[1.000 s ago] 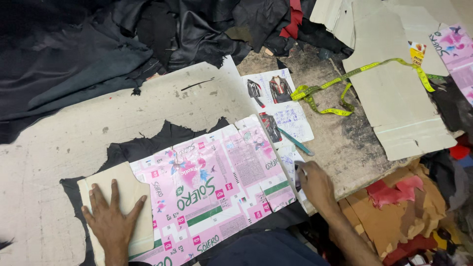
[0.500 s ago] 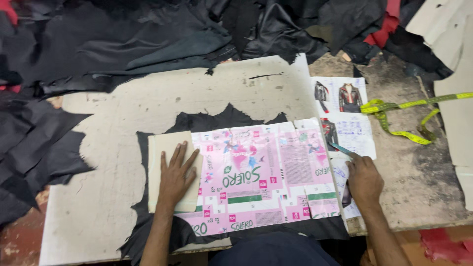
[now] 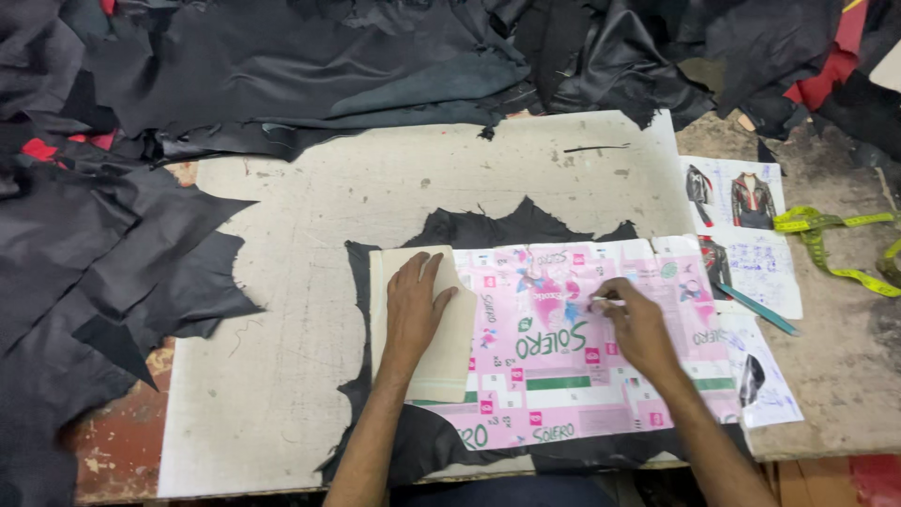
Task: The person spreads a black leather hide flat on the cutting table and smooths it with their hands. They place paper pattern pieces on the hide, align and press them flat, then trace around a pattern edge with chalk before lifting the pattern pieces off the leather.
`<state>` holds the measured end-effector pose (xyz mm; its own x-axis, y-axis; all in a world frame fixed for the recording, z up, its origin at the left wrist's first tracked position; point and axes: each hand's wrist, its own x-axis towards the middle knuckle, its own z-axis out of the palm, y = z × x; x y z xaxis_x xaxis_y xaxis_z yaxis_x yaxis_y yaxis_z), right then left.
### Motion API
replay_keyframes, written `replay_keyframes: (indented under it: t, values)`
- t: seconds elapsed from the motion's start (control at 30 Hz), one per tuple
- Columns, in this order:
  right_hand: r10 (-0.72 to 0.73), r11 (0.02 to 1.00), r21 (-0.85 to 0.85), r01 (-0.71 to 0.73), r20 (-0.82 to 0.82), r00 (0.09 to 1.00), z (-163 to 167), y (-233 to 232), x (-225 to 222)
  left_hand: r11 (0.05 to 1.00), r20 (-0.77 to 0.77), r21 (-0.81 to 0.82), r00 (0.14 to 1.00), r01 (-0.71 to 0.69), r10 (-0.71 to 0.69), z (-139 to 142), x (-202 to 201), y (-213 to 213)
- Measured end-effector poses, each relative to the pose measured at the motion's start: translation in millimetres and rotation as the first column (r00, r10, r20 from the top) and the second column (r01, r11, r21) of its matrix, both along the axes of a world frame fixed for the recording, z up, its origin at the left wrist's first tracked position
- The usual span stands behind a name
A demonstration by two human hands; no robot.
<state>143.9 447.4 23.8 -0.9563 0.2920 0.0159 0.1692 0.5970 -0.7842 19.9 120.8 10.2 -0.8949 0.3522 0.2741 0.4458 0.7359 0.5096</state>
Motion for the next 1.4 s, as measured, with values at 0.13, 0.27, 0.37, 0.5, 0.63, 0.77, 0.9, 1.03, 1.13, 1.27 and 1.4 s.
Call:
replay_keyframes:
  t: [0.13, 0.27, 0.37, 0.5, 0.63, 0.77, 0.9, 1.03, 1.13, 1.27, 1.4]
  values:
    - [0.149, 0.988, -0.029, -0.151, -0.059, 0.987, -3, -90, -54, 1.0, -0.049, -0.026, 0.999, -0.005, 0.004, 3, -32, -37]
    - [0.178, 0.981, -0.067, -0.183, -0.076, 0.981, -4, -151, -75, 0.994, 0.035, -0.091, 0.998, 0.053, -0.05, -1, -47, -61]
    - [0.171, 0.985, 0.03, -0.169, -0.094, 0.981, -9, -181, -71, 0.993, 0.025, -0.026, 0.993, 0.117, -0.117, -10, -50, -72]
    - [0.175, 0.973, 0.174, -0.152, -0.121, 0.977, -14, -196, -66, 0.987, -0.033, 0.022, 0.987, 0.16, -0.159, -23, -52, -78]
    - [0.123, 0.987, 0.116, -0.112, -0.087, 0.989, -17, -199, -64, 0.983, -0.047, 0.062, 0.984, 0.172, -0.169, -26, -52, -79]
    - [0.111, 0.989, 0.106, -0.102, -0.079, 0.991, -19, -198, -64, 0.981, -0.044, 0.078, 0.984, 0.177, -0.174, -20, -50, -77]
    - [-0.009, 0.991, -0.131, 0.01, 0.011, 1.0, -18, -192, -69, 0.978, 0.016, 0.113, 0.984, 0.176, -0.179, -13, -51, -75]
    - [-0.064, 0.956, -0.283, 0.081, 0.07, 0.995, -14, -187, -71, 0.977, 0.013, 0.067, 0.979, 0.203, -0.204, -13, -49, -72]
    - [-0.064, 0.973, -0.214, 0.08, 0.082, 0.995, -10, -190, -73, 0.977, 0.011, 0.029, 0.977, 0.212, -0.212, -17, -44, -70]
    - [-0.024, 0.991, -0.127, 0.037, 0.107, 0.994, -5, -202, -81, 0.968, 0.034, 0.056, 0.969, 0.244, -0.246, -26, -42, -74]
    - [0.009, 1.0, 0.008, -0.009, 0.021, 1.0, -4, -212, -103, 0.967, 0.018, 0.021, 0.967, 0.253, -0.253, -37, -41, -79]
